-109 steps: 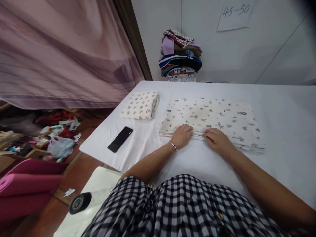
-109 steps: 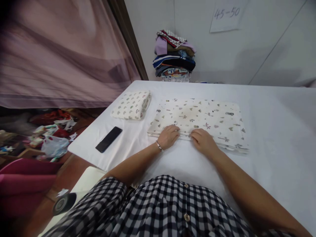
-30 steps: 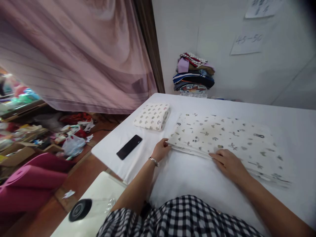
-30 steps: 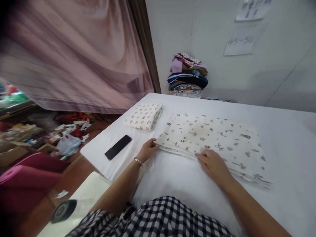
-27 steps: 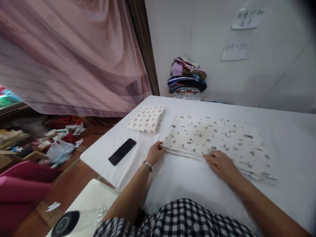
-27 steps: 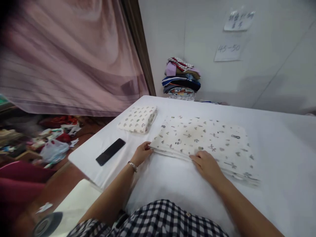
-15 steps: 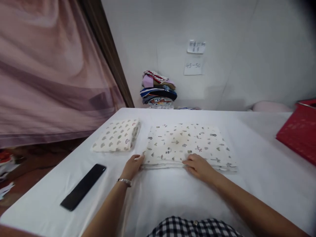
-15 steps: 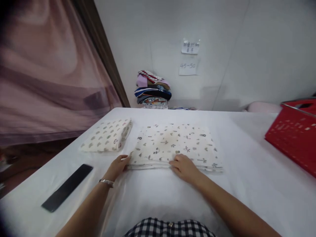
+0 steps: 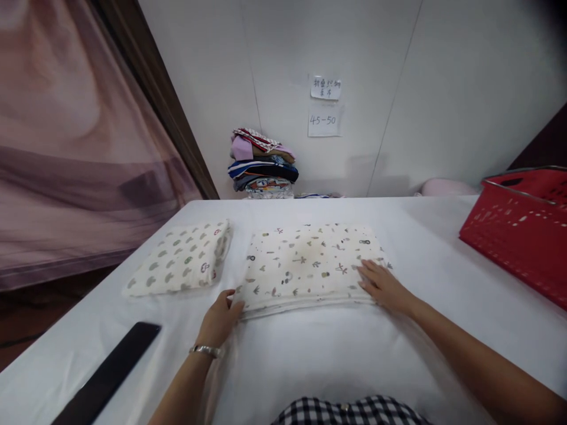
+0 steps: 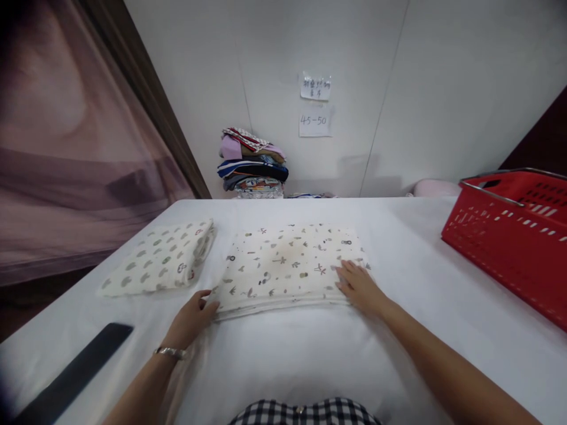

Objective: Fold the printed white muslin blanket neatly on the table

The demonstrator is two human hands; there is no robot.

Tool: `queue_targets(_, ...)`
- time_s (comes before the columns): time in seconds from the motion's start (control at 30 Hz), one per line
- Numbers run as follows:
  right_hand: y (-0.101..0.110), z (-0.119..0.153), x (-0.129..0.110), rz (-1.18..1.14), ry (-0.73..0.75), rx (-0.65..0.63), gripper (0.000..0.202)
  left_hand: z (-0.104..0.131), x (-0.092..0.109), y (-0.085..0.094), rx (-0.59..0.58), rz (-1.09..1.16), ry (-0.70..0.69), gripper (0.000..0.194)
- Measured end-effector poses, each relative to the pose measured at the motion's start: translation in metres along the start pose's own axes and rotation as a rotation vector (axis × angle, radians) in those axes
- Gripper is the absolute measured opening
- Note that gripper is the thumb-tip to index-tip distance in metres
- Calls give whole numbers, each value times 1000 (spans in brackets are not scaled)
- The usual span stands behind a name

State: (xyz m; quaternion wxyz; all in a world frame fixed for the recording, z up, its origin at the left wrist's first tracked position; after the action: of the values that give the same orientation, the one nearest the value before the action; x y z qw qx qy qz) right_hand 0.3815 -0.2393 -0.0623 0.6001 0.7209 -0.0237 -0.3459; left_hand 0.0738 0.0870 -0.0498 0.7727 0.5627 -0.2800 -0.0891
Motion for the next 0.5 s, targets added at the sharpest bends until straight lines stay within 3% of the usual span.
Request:
queue_targets(0.23, 48, -65, 25, 50, -82, 224, 58, 0, 4, 4, -78, -79, 23, 45)
queue_targets(0.37, 37, -95, 52, 135, -244, 183, 57, 0, 3, 4, -47, -120, 23, 41)
queue_targets(0.5, 21, -99, 66, 154, -257, 144, 56, 2, 3, 3, -46, -123, 28, 38)
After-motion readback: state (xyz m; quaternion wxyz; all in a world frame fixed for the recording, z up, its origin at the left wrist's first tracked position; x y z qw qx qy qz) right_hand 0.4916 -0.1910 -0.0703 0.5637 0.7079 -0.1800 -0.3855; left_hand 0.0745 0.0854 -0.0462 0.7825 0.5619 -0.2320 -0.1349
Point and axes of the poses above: each hand's wrist, its own z-axis away from the middle knuckle, its own y-axis out of the back of the hand, x = y × z, the point moved 7 cm from there along -z, towards the middle knuckle, and after that the axes turned 15 degrees about -z, right-handed, at the moved point
